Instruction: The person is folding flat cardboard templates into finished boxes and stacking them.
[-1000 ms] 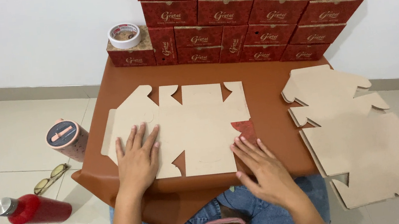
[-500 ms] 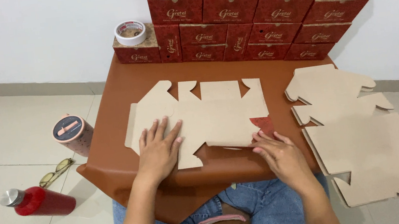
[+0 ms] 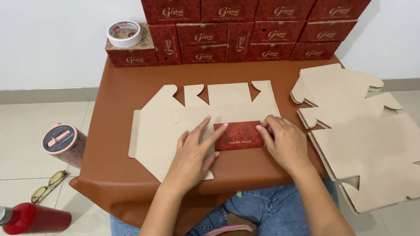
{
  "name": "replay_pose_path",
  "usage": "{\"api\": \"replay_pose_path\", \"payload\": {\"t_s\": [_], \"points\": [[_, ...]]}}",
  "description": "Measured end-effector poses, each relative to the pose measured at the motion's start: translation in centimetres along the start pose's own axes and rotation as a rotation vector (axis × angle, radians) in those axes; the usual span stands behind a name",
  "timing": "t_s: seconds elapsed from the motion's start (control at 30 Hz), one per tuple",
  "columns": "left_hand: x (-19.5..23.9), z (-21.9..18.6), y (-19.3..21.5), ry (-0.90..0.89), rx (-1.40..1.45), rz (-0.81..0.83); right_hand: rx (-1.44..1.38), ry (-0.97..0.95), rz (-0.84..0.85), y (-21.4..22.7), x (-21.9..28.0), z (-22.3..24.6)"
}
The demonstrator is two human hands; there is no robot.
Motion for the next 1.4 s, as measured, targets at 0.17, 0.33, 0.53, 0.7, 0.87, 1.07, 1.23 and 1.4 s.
{"api": "replay_pose_path", "payload": {"t_s": [0.17,0.33,0.53,0.7,0.87,1.07,1.23,1.4], "points": [[-0.2,1.1,-1.3,-0.001,-0.160,0.018,-0.058,0.006,-0.030,0.1,2.0,1.6],[0.0,1.7,-2.2,0.019,-0.174,0.051,-0.177,-0.008,0.164,0.1,5.3,4.1],[0.0,2.3,-2.8,-0.074,-0.146,-0.195,0.119,0.017,0.047,-4.1,6.5,7.8],[0.2,2.3,-2.5,-0.075,-0.072,-0.201,-0.031,0.201,-0.010,-3.6,6.1,11.9],[0.1,2.4,-2.7,-0.036,-0.084,-0.175,0.104,0.201,-0.037,-3.0,7.5,8.2],[0.0,2.3,-2.6,-0.037,-0.106,-0.174,0.106,0.035,0.057,-0.9,8.0,3.3],[0.1,2.3,-2.3,-0.055,-0.112,-0.177,0.102,0.031,0.114,-0.4,7.0,2.9],[1.2,2.4,0.1,-0.014,0.062,0.010,0.183,0.039,0.185,-0.8,6.4,3.5]]}}
Point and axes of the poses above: each hand's wrist, its own x-axis away from the middle knuckle, its own y-axis out of the back of the hand, z = x × y, the point moved 4 cm from there along -x, towards the middle knuckle, and after that the axes turned 4 degrees about x, right-handed, at the moved point
